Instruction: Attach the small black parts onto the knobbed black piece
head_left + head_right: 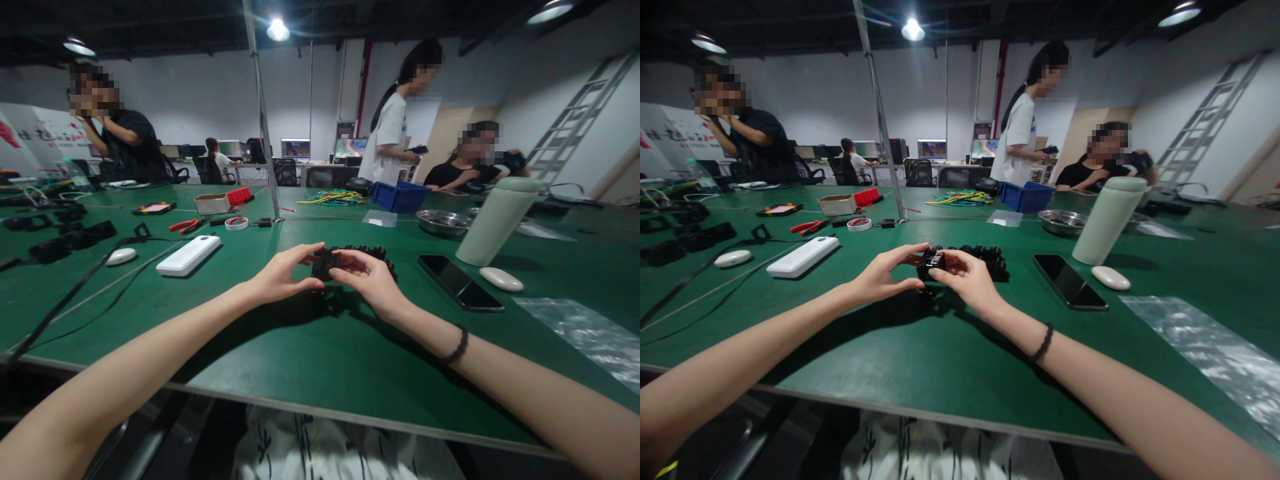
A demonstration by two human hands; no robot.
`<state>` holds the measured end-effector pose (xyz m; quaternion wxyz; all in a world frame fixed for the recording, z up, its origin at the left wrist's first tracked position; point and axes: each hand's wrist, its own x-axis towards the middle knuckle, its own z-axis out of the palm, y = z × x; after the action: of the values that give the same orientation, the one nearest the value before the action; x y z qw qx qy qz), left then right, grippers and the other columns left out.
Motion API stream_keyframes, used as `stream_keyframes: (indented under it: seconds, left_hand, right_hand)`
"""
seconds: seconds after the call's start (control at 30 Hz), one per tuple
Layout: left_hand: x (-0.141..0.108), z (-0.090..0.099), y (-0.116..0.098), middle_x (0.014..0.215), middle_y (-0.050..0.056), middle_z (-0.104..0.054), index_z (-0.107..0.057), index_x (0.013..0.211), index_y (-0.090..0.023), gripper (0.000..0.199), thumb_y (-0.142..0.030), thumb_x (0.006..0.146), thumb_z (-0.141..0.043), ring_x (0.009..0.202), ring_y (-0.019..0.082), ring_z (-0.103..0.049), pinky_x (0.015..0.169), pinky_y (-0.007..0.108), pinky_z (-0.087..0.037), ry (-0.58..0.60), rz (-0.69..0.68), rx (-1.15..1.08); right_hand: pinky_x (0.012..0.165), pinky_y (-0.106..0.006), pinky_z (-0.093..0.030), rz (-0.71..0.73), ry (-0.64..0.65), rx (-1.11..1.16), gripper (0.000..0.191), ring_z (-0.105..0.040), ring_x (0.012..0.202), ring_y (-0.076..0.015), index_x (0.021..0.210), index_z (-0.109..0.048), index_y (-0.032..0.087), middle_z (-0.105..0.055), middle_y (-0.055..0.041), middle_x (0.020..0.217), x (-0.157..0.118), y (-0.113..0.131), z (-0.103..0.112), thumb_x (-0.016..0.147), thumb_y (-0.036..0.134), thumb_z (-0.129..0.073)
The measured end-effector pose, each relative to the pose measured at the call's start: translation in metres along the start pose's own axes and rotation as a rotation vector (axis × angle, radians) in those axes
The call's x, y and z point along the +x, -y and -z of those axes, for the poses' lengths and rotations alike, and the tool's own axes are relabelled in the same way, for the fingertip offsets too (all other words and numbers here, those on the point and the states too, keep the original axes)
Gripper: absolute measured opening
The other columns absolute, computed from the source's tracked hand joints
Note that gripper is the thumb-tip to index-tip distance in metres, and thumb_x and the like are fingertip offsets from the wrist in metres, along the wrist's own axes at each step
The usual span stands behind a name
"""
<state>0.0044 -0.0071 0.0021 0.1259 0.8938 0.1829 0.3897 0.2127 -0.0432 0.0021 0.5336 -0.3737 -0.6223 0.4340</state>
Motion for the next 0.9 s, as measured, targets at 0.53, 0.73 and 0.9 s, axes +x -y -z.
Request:
stream_keyframes:
  seconds: [0.53,0.73,0.9]
  left_hand:
    - [0.0005,-0.0025,-0.0031,0.125,0.013,-0.056,-0.055,0.13,-0.018,0.055,-0.032,0.079,-0.071,0.112,0.023,-0.062,0.101,0.041,-0.048,-0.007,0.175,-0.353]
    - [0.0003,-0.0028,-0.0025,0.126,0.013,-0.057,-0.056,0.129,-0.018,0.056,-0.033,0.077,-0.073,0.11,0.023,-0.062,0.1,0.041,-0.049,0.0,0.212,-0.379]
    - [-0.0001,-0.0007,-0.0026,0.124,0.013,-0.059,-0.055,0.13,-0.018,0.058,-0.035,0.078,-0.072,0.104,0.022,-0.064,0.094,0.039,-0.053,0.025,0.232,-0.374]
  right_hand:
    - [0.088,-0.04,-0.052,-0.016,0.05,-0.056,0.042,-0.067,0.09,-0.0217,0.1,-0.069,0.017,-0.073,-0.0072,0.096,-0.0008,0.0035,0.0005,0.062,0.031,-0.08]
    - [0.09,-0.04,-0.051,0.018,0.024,-0.046,0.04,-0.067,0.094,-0.022,0.098,-0.068,0.019,-0.073,-0.0067,0.097,-0.0021,0.0041,-0.0009,0.063,0.032,-0.08]
    - [0.09,-0.04,-0.051,0.012,0.013,-0.031,0.041,-0.067,0.093,-0.022,0.097,-0.068,0.019,-0.073,-0.0068,0.096,-0.0026,0.0021,-0.0015,0.061,0.034,-0.081]
